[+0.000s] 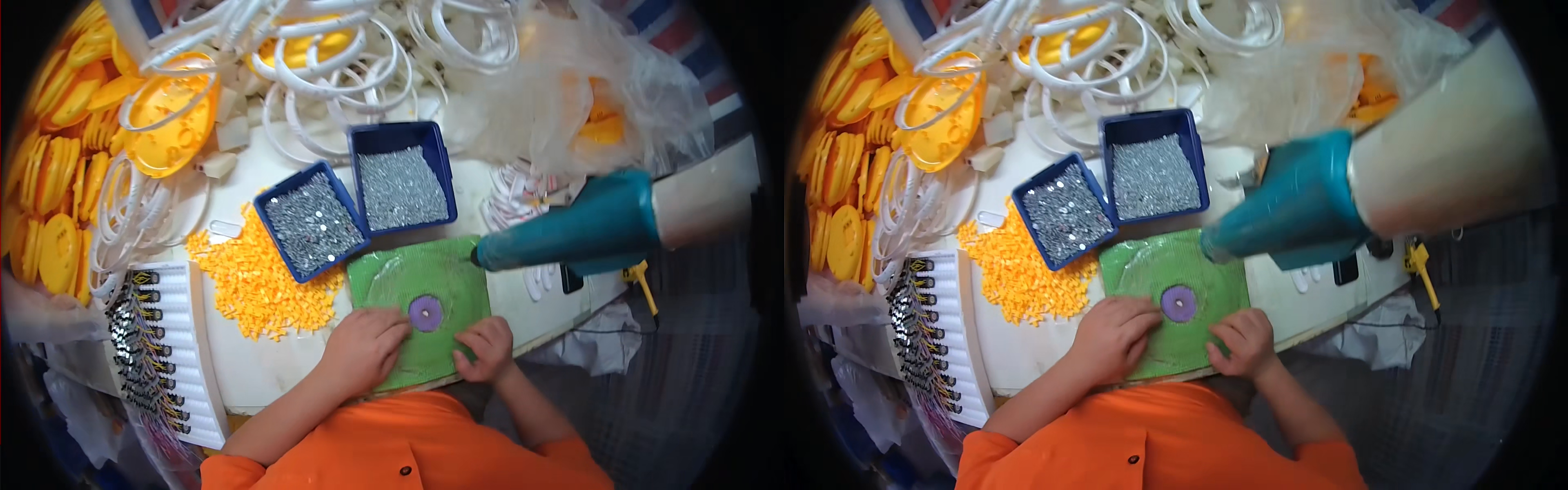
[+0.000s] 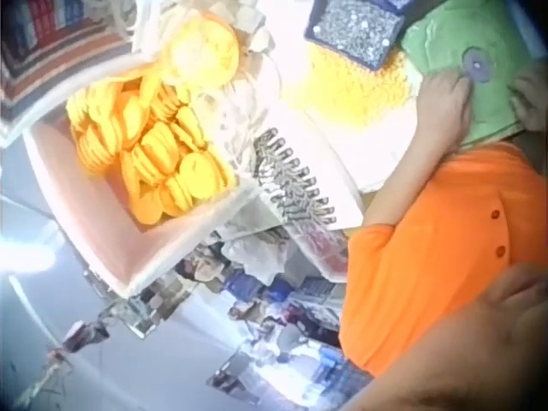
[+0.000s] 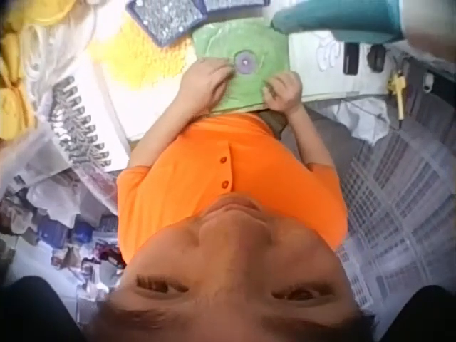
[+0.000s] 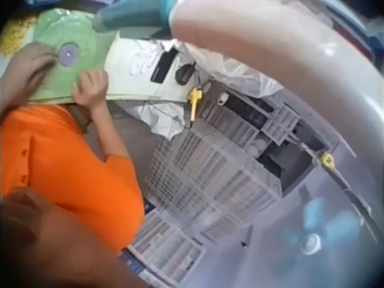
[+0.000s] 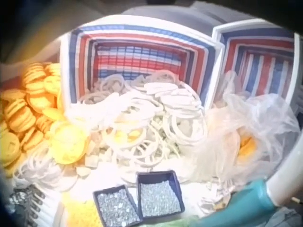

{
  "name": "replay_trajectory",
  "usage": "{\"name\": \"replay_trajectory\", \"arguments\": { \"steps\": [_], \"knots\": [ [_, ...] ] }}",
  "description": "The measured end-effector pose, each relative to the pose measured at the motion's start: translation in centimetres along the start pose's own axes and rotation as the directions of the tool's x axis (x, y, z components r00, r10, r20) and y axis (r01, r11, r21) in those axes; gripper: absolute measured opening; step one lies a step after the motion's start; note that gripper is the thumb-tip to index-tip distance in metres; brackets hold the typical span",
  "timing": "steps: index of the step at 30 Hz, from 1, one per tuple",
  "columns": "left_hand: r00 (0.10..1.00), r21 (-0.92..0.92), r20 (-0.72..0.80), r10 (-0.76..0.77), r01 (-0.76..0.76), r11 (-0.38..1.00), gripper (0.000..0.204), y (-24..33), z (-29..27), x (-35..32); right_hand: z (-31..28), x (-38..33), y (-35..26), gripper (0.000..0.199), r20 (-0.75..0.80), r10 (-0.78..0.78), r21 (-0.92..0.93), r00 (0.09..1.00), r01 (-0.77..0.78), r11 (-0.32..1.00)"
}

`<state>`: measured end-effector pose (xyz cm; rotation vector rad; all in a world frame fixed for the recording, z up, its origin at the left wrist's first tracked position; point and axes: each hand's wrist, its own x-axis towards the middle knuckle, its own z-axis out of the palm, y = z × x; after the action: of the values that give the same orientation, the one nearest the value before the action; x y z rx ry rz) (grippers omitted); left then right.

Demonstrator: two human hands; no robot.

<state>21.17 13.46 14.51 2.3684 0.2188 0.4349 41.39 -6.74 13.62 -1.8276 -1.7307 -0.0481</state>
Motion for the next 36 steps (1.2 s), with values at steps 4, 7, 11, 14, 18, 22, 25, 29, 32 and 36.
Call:
{"name": "replay_trajectory", "arguments": {
  "steps": [4, 7, 11, 14, 18, 22, 25, 29, 32, 36],
  "knots": [
    [0.983, 0.062, -0.129, 0.13, -0.123, 0.99, 0.032, -2.0, -4.0, 0.4, 0.2, 0.3, 0.0, 0.027, 0.017, -0.055, 0.053, 0.998, 0.054, 0.997],
    [0.913, 0.349, -0.38, 0.151, -0.01, 0.937, 0.039, -4.3, -9.6, 2.3, -0.6, 1.1, -0.4, 0.023, 0.005, 0.105, 0.135, 0.995, -0.104, 0.985],
    [0.815, 0.568, -0.566, 0.123, 0.278, 0.775, 0.03, -10.4, -19.9, 4.8, -0.2, 0.9, 0.1, 0.016, -0.059, 0.161, 0.173, 0.985, -0.148, 0.974],
    [0.796, 0.67, -0.602, 0.06, 0.463, 0.58, 0.019, -16.6, -23.8, 4.3, -0.1, 1.0, 0.0, 0.013, -0.066, 0.163, 0.163, 0.985, -0.15, 0.975],
    [0.828, 0.73, -0.553, 0.094, 0.427, 0.534, 0.018, -21.3, -25.1, 1.7, 0.1, 1.0, 0.1, 0.009, -0.084, 0.149, 0.201, 0.985, -0.13, 0.971],
    [0.82, 0.75, -0.552, 0.15, 0.41, 0.518, 0.014, -19.4, -26.9, 2.7, -0.5, 1.1, 0.7, 0.011, 0.003, 0.149, 0.225, 0.989, -0.146, 0.964],
    [0.752, 0.667, -0.649, 0.112, 0.492, 0.56, 0.015, -17.2, -30.0, 2.9, -1.4, 2.2, 1.0, 0.013, 0.146, 0.211, 0.246, 0.966, -0.242, 0.938],
    [0.709, 0.547, -0.705, 0.012, 0.533, 0.646, 0.014, -13.4, -32.7, 3.4, -2.5, 4.7, 2.0, 0.02, 0.353, 0.168, 0.252, 0.92, -0.266, 0.93],
    [0.728, 0.506, -0.685, -0.03, 0.506, 0.699, 0.015, -9.2, -32.0, 3.9, -3.1, 6.0, 2.6, 0.025, 0.475, 0.119, 0.235, 0.872, -0.256, 0.938],
    [0.717, 0.466, -0.694, -0.072, 0.522, 0.714, 0.013, -4.0, -29.2, 3.3, -4.0, 7.0, 2.9, 0.031, 0.653, 0.099, 0.228, 0.751, -0.321, 0.919]
  ]
}}
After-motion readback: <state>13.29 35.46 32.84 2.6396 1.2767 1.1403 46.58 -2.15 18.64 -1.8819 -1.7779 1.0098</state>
